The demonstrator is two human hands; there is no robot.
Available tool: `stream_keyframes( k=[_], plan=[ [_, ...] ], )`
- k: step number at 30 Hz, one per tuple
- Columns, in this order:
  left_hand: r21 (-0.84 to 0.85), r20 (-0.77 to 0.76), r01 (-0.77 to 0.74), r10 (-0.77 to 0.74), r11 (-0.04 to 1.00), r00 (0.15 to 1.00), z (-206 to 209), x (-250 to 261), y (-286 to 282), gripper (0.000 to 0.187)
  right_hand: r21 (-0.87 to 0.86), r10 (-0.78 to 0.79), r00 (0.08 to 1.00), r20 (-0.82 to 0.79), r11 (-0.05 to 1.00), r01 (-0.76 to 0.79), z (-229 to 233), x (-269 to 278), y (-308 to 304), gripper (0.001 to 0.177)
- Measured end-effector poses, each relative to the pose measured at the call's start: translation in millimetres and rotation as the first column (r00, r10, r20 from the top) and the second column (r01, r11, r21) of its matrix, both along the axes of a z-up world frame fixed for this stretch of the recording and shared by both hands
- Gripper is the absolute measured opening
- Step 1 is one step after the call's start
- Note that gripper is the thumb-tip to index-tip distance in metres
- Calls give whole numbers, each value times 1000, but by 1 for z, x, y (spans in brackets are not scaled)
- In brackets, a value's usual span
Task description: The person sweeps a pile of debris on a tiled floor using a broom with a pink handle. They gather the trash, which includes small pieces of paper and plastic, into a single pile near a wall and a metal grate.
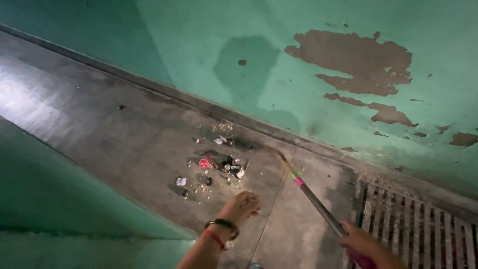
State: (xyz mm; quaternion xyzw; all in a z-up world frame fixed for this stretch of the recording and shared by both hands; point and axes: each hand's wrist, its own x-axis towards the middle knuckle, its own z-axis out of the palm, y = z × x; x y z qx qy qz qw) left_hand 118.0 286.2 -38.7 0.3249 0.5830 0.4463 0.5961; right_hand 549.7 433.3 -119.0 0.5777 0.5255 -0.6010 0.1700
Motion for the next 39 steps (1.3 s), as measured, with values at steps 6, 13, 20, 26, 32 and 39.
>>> stream_keyframes(
  k=[6, 13, 20, 26, 32, 39],
  plan=[
    [18, -248, 54, -48, 998, 968, 29, 6, 18, 26, -184, -472, 879, -59, 871, 456, -12, -26, -34, 66],
    [-7, 6, -42, 42, 999, 999, 18, -15, -1, 31, 41, -462, 883, -84, 884, 467, -10, -34, -23, 46],
    [-91, -119, -68, 57, 993, 991, 18, -33, -24, 34, 163, -191, 979, -70, 966, 200, -36, -121, -12, 43],
    [-84, -186, -88, 72, 993, 980, 26, -46, -34, 36, 153, -281, 914, -292, 930, 334, -33, -132, -1, 47],
    [-33, -87, -94, 91, 995, 992, 39, -38, -32, 37, 81, -438, 874, -212, 883, 462, -23, -106, -10, 45],
    [-81, -175, -88, 73, 993, 982, 36, -37, -33, 37, 20, -249, 951, -183, 966, 257, -35, -125, -30, 23]
  ],
)
